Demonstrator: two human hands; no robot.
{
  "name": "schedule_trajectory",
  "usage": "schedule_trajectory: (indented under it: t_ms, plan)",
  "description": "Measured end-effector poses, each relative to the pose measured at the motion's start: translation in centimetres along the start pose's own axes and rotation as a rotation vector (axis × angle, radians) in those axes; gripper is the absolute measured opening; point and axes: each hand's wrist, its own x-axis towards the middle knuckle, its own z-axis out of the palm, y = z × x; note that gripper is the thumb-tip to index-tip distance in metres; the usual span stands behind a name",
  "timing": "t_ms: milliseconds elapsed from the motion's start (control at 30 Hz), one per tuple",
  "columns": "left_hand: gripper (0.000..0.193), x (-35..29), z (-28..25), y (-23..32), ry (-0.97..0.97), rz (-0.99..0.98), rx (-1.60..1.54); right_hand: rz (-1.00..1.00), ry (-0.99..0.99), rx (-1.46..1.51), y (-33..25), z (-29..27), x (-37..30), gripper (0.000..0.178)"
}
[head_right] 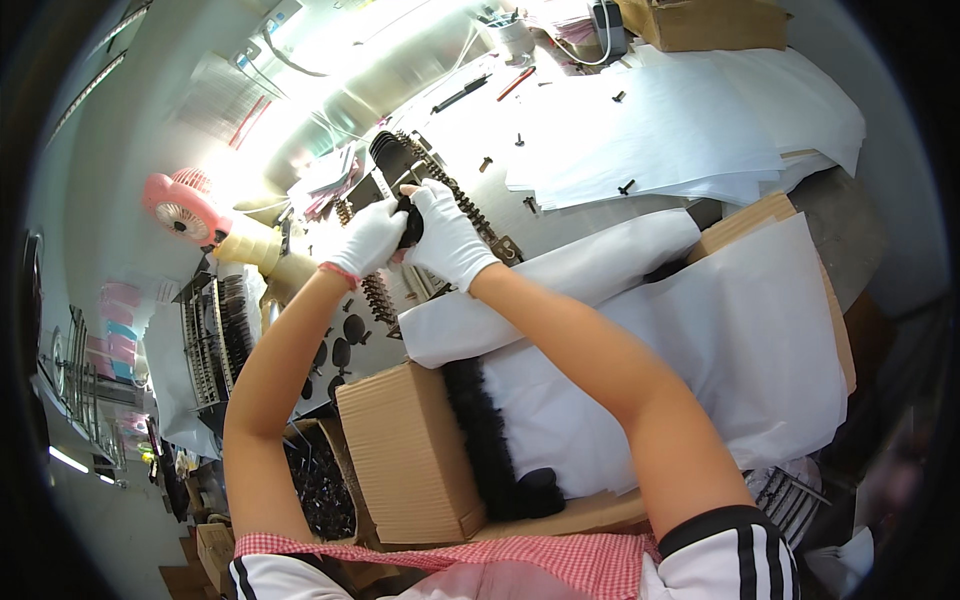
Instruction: The person repeatedly picks small black circular parts and places them into slots on metal racks. They handle the racks, lift them, and arrange them on the table. The person also moves a cardboard box and organizes parts on the work surface.
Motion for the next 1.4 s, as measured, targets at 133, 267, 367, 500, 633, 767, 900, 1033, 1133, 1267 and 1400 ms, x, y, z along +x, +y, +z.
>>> schedule_trajectory:
  t_ms: [133, 267, 367, 500, 633, 767, 900, 1033, 1133, 1267, 1400]
  plan:
    - [0.040, -2.6, -1.0, -0.2, -0.210, 0.086, -0.329, 0.030, -0.214, 0.046, -0.3, -0.8, 0.1, 0.071]
    - [0.031, -0.8, -4.9, -2.6, -0.518, 0.052, -0.722, 0.185, -0.238, 0.077, -0.9, -1.3, 0.2, 0.067]
    - [0.038, 3.9, -5.4, -4.8, -0.090, 0.090, -0.085, 0.191, -0.252, -0.019, -0.9, -1.2, 0.2, 0.059]
    - [0.082, 10.5, -3.3, -7.8, 0.308, 0.060, 0.416, 0.174, -0.274, -0.067, -0.3, -0.6, 0.2, 0.056]
    - [0.070, 16.2, -1.7, -9.1, 0.391, 0.136, 0.177, 0.143, -0.403, -0.102, 0.3, -0.3, 0.5, 0.055]
    - [0.061, 19.5, -0.6, -8.8, 0.369, 0.052, 0.097, 0.139, -0.461, -0.010, 0.3, -0.8, 0.6, 0.055]
    - [0.084, 20.5, -0.5, -7.7, 0.361, -0.005, 0.252, 0.113, -0.492, -0.050, 0.0, -1.4, 0.6, 0.052]
    - [0.047, 19.9, 0.0, -4.4, 0.394, -0.036, 0.351, 0.101, -0.480, -0.057, -0.1, -1.1, 0.5, 0.054]
    - [0.032, 17.5, 0.8, -2.3, 0.469, -0.061, 0.521, 0.089, -0.368, -0.086, -0.1, -0.6, 0.2, 0.053]
    - [0.027, 12.4, 0.1, -2.1, 0.481, 0.000, 0.702, 0.109, -0.173, -0.114, -0.3, -0.2, -0.3, 0.056]
    - [0.033, 5.4, -0.3, -3.0, 0.321, 0.015, 0.155, 0.041, -0.006, -0.024, -1.0, -0.3, -0.6, 0.063]
